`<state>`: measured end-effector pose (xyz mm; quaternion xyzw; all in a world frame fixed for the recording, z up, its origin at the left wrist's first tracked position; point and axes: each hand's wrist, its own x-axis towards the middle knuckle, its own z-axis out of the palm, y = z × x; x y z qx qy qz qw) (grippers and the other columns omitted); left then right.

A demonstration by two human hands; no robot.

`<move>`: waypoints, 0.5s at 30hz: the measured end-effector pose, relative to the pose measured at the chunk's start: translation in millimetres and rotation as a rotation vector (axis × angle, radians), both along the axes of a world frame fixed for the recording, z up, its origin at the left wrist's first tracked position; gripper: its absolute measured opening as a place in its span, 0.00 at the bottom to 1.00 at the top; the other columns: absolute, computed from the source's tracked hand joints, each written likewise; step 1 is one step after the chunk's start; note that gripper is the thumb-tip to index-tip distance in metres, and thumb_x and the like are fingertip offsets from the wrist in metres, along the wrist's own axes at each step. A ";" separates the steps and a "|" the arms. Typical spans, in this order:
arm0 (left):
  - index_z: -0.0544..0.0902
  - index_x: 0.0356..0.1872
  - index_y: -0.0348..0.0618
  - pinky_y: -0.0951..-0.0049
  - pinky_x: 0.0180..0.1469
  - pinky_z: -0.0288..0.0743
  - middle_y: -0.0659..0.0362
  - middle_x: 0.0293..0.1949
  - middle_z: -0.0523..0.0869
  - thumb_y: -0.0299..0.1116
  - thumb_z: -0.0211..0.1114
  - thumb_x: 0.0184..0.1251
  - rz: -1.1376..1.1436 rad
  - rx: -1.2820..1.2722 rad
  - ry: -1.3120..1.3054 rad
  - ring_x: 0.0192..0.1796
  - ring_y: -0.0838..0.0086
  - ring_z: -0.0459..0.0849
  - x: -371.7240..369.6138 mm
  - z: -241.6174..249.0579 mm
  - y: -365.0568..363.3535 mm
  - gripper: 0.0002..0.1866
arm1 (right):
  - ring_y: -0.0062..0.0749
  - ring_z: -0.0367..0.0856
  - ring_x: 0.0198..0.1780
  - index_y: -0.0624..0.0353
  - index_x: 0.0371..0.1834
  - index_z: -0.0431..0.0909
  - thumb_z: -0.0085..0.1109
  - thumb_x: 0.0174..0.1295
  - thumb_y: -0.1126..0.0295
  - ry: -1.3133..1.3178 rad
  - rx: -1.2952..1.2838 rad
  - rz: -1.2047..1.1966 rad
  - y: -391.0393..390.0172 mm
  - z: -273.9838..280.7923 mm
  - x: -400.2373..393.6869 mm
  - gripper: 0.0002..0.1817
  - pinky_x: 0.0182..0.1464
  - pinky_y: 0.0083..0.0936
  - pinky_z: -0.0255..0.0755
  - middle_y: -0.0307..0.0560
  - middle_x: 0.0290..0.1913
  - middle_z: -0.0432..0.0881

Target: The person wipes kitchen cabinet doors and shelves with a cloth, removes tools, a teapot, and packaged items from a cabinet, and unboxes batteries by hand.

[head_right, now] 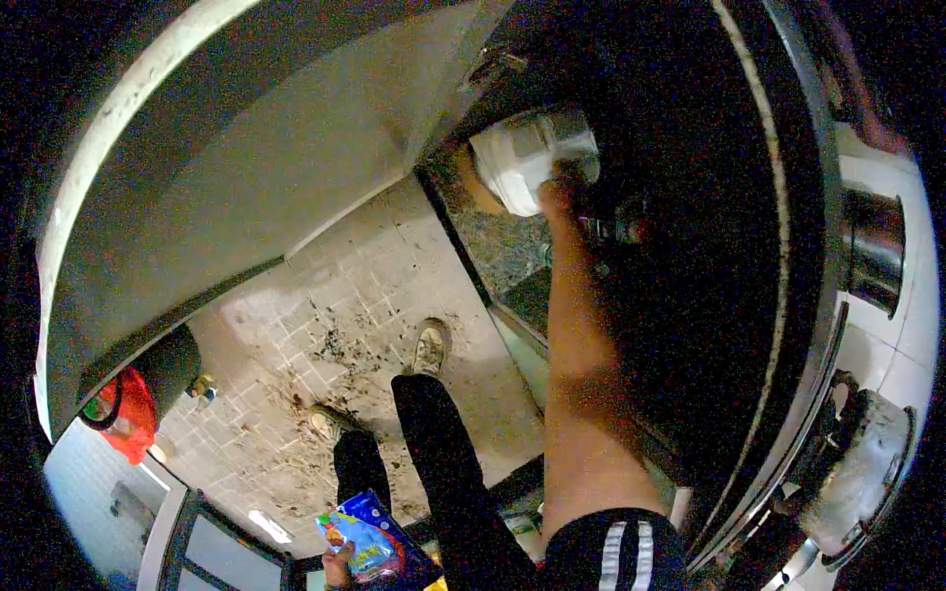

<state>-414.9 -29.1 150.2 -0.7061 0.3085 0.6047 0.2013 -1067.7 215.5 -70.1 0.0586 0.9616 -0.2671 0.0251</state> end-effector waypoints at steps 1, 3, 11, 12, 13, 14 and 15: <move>0.77 0.36 0.30 0.75 0.39 0.74 0.57 0.33 0.80 0.25 0.62 0.51 -0.017 -0.028 0.006 0.34 0.74 0.78 -3.9 -0.6 0.0 0.11 | 0.40 0.75 0.44 0.64 0.37 0.77 0.46 0.40 0.79 -0.050 -0.053 0.089 -16.6 15.1 17.7 0.18 0.48 0.29 0.67 0.52 0.40 0.79; 0.77 0.36 0.30 0.74 0.39 0.74 0.57 0.32 0.80 0.25 0.62 0.51 -0.032 -0.058 0.010 0.34 0.74 0.78 -3.9 -0.5 0.1 0.11 | 0.39 0.74 0.46 0.65 0.34 0.78 0.42 0.36 0.83 -0.245 -0.288 0.248 -39.4 44.4 59.7 0.20 0.50 0.27 0.66 0.52 0.39 0.80; 0.79 0.34 0.29 0.75 0.39 0.73 0.55 0.33 0.81 0.25 0.62 0.52 -0.054 -0.081 0.079 0.34 0.74 0.78 34.6 -21.3 4.6 0.10 | 0.35 0.73 0.41 0.57 0.49 0.72 0.41 0.47 0.77 -0.084 -0.323 -0.298 -14.8 35.4 71.4 0.23 0.49 0.28 0.65 0.48 0.44 0.75; 0.79 0.34 0.30 0.75 0.38 0.73 0.55 0.33 0.81 0.25 0.62 0.52 -0.059 -0.098 0.063 0.34 0.74 0.78 34.0 -21.2 6.0 0.09 | 0.36 0.73 0.42 0.54 0.51 0.71 0.41 0.49 0.76 -0.050 -0.230 -0.209 5.6 17.0 57.1 0.23 0.49 0.29 0.65 0.48 0.45 0.75; 0.79 0.34 0.30 0.75 0.38 0.73 0.55 0.33 0.81 0.25 0.62 0.52 -0.057 -0.097 0.063 0.34 0.74 0.78 34.1 -21.2 5.4 0.09 | 0.36 0.73 0.42 0.52 0.54 0.69 0.41 0.50 0.75 -0.010 -0.135 -0.126 26.3 -1.7 42.9 0.24 0.49 0.30 0.65 0.48 0.46 0.74; 0.79 0.34 0.30 0.75 0.39 0.73 0.55 0.34 0.81 0.25 0.62 0.52 -0.061 -0.070 0.040 0.34 0.74 0.78 34.3 -20.4 3.6 0.09 | 0.38 0.73 0.44 0.51 0.55 0.69 0.41 0.51 0.74 -0.004 -0.082 -0.105 41.2 -19.9 25.1 0.24 0.50 0.30 0.65 0.49 0.47 0.74; 0.78 0.34 0.30 0.75 0.39 0.73 0.55 0.34 0.81 0.25 0.62 0.52 -0.066 -0.043 0.016 0.35 0.74 0.78 33.7 -18.8 3.3 0.10 | 0.39 0.73 0.45 0.50 0.55 0.68 0.41 0.52 0.74 0.000 -0.030 -0.086 53.7 -36.2 8.0 0.24 0.50 0.30 0.64 0.51 0.48 0.74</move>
